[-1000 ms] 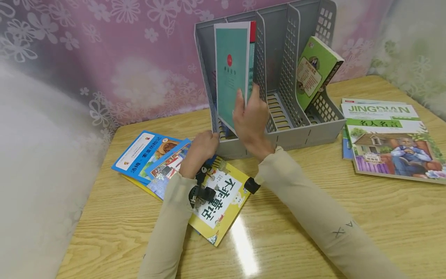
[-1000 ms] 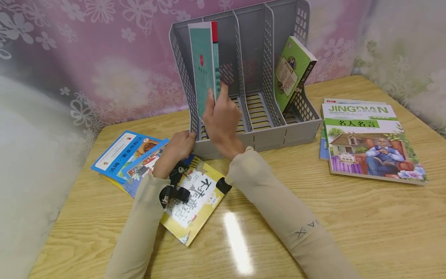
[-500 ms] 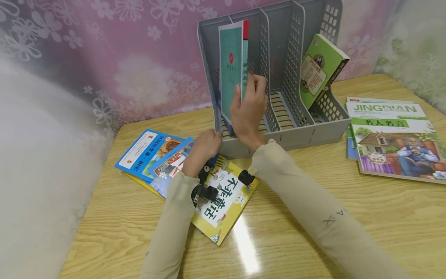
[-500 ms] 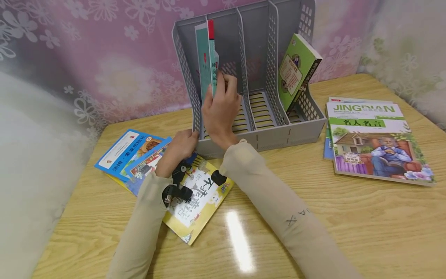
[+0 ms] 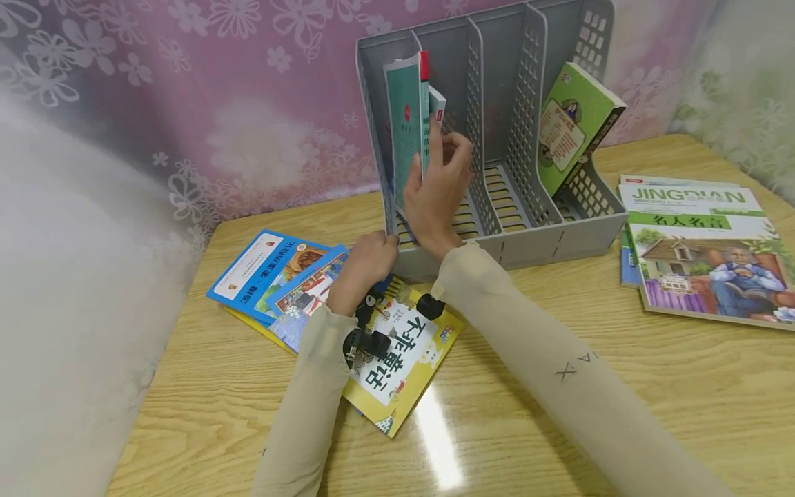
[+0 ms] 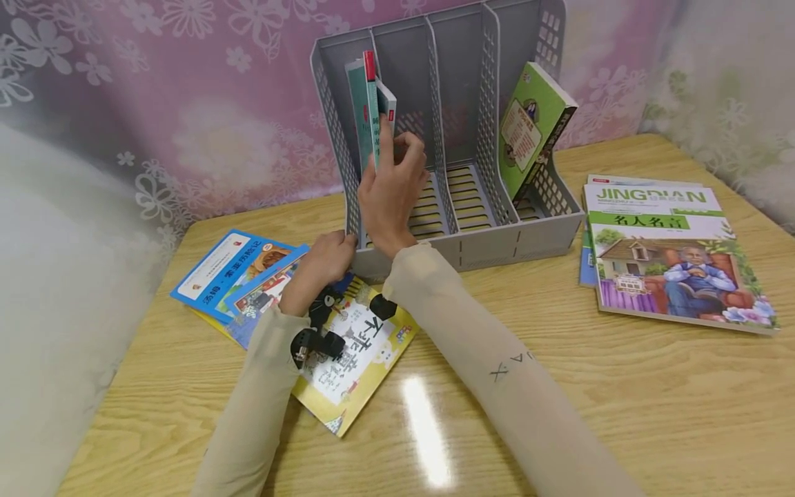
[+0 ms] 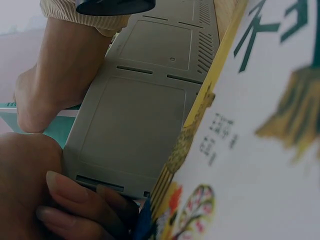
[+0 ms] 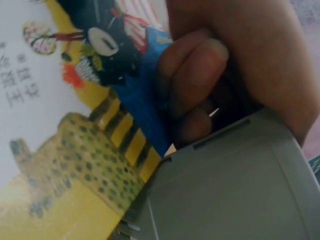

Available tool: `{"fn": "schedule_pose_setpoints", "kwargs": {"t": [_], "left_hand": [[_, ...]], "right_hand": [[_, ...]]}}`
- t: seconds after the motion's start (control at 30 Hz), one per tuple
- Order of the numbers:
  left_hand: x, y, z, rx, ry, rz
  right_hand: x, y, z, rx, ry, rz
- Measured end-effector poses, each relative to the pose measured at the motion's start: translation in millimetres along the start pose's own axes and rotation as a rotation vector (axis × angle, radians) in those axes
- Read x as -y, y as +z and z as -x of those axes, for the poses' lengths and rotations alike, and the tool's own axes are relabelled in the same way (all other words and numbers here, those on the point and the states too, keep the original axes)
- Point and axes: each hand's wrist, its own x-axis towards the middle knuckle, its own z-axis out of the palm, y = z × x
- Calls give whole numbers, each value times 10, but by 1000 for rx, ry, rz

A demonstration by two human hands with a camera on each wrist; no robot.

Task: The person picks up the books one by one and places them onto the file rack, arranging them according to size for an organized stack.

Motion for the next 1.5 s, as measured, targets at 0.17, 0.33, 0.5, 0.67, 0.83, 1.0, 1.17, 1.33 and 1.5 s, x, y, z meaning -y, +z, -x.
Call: {"fn": "schedule_pose_setpoints", "kwargs": {"t": [0.17,0.33,0.5,0.67,0.83,1.0,1.17,1.33,1.5], "left_hand": [[-9,-11,12,7,-4,11],[-5,-26,30,24,-27,17],[-9,-26,18,18,-7,11],[8,-14,1,19,-24,0],[21,5,-3,-9,-19,-33],[-5,7,-10,-14,-6,-30],[-26,-9,-9,-10,4,-11],[-16,2,-2,2,9,-10],[-8,-3,7,5,4,-14]], "right_hand": [[-43,-27,-29,49,12,23],[42,-237,-196,318,57,178],[212,-575,-471,862,237,238],[225,-691,-523,1141,497,-27],[120,-571,-407,994,557,-125],[61,-423,-327,814,513,-103],[-23,-299,-309,714,531,-126],[-125,-213,-326,727,382,145],[-194,-145,-387,718,282,342]]}}
